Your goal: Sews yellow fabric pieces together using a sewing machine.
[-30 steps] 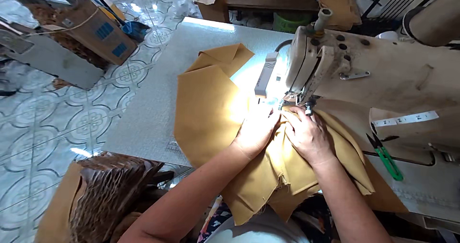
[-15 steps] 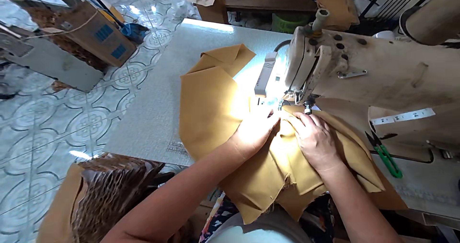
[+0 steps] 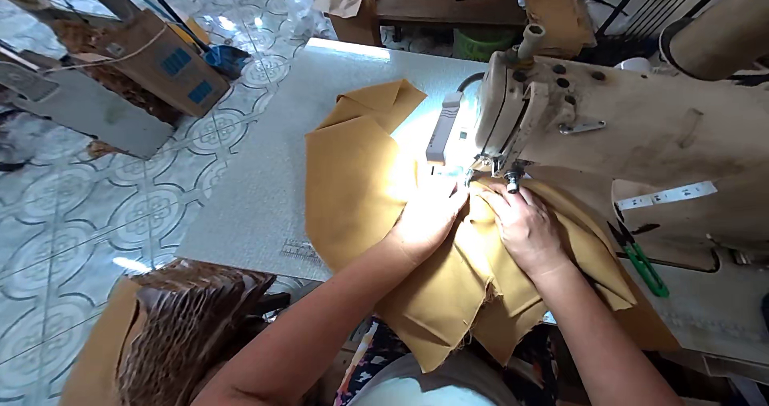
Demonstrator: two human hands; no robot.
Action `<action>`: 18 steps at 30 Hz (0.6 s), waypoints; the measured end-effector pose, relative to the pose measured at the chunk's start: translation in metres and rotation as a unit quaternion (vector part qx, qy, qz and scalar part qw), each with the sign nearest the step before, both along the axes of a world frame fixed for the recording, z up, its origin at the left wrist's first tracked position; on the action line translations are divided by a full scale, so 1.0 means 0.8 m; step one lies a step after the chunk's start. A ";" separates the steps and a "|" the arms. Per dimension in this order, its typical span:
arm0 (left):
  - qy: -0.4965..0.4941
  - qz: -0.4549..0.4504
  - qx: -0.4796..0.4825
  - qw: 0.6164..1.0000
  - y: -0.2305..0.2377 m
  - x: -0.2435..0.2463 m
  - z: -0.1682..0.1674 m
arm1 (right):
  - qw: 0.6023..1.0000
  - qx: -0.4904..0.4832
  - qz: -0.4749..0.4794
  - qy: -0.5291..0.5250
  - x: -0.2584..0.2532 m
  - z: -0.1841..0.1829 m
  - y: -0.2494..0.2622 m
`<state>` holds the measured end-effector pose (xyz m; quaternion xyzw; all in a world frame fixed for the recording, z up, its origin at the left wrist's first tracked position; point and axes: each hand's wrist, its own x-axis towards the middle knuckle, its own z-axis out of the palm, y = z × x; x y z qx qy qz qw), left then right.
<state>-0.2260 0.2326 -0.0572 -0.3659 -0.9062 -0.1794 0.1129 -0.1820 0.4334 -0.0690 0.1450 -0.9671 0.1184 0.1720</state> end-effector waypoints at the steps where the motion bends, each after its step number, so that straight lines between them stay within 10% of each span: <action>1: -0.004 0.001 0.005 1.000 0.000 -0.001 0.000 | 1.000 0.000 0.000 -0.005 -0.001 0.001 0.000; 18: -0.007 0.003 0.026 1.000 -0.003 -0.006 -0.004 | 1.000 0.016 0.006 -0.015 -0.017 0.004 0.011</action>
